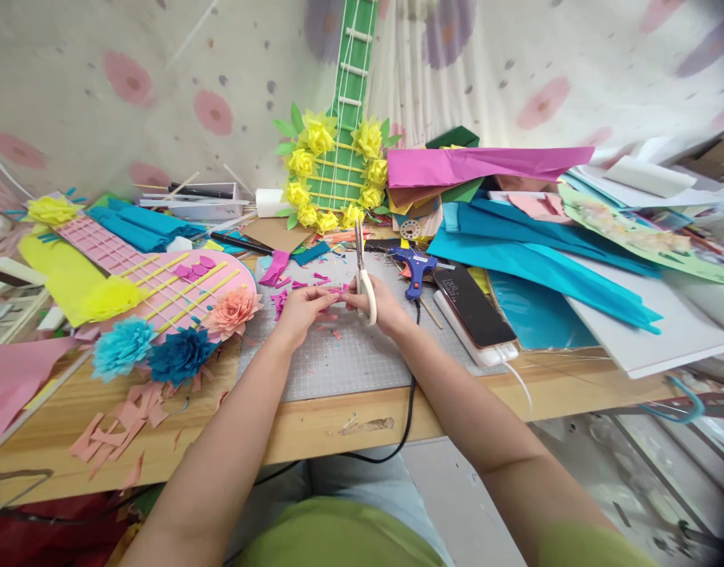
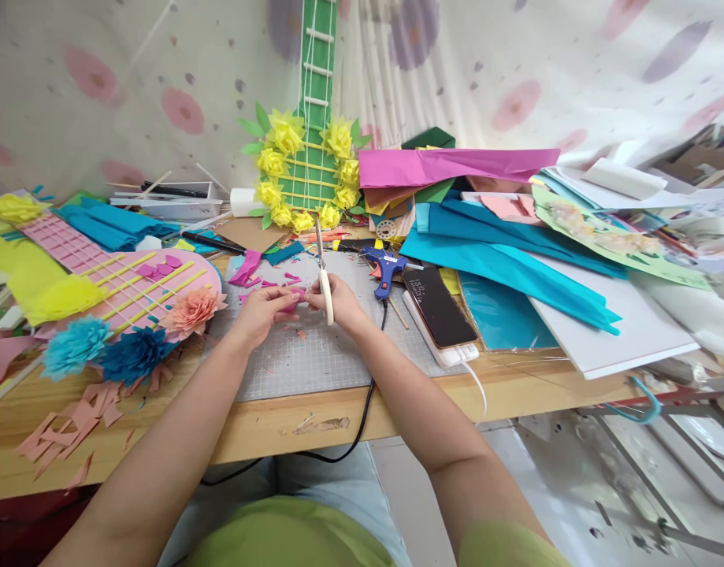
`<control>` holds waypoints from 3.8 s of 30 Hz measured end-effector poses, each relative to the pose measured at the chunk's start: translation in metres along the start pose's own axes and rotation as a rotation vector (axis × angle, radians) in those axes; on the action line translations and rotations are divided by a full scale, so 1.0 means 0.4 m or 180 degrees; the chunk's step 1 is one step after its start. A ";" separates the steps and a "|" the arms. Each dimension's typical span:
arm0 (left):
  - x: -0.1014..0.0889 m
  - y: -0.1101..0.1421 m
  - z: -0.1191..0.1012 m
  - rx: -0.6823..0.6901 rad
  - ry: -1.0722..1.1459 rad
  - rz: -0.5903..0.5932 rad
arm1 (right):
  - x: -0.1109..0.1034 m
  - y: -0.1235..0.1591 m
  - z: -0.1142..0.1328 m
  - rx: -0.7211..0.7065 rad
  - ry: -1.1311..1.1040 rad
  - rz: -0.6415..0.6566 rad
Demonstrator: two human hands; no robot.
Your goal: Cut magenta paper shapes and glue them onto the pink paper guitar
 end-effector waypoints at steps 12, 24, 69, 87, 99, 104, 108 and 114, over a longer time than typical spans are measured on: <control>-0.009 0.003 -0.007 0.0028 -0.0167 -0.0046 | 0.002 0.003 -0.004 0.0049 -0.0028 0.0160; -0.007 -0.001 -0.006 0.0029 -0.0150 -0.0217 | 0.000 -0.002 -0.024 -0.0297 0.0179 0.0085; -0.449 0.036 -0.331 -0.0719 -0.4192 -0.2088 | -0.039 -0.009 -0.034 0.0067 0.3185 -0.0473; -0.458 0.006 -0.287 0.0364 -0.6718 -0.1604 | -0.041 -0.011 -0.035 -0.0068 0.3187 -0.0425; -0.457 0.019 -0.291 0.0620 -0.6572 -0.1714 | -0.039 -0.010 -0.036 -0.0180 0.3126 -0.0383; -0.454 0.016 -0.307 0.0663 -0.6189 -0.1819 | -0.039 -0.009 -0.032 -0.0116 0.3030 -0.0478; -0.412 0.022 -0.324 0.0809 -0.5710 -0.1988 | -0.043 -0.011 -0.036 -0.0040 0.2967 -0.0601; -0.261 0.017 -0.299 0.0990 -0.4684 -0.1754 | -0.045 -0.012 -0.043 -0.0061 0.2987 -0.0633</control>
Point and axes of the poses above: each hand's wrist, its own y-axis away from the middle knuckle, its own x-axis out of the palm, z = x × y, the point moved 2 cm from there along -y, towards the middle knuckle, and after that the axes turned 3 degrees about -x, right-handed, at the moved point
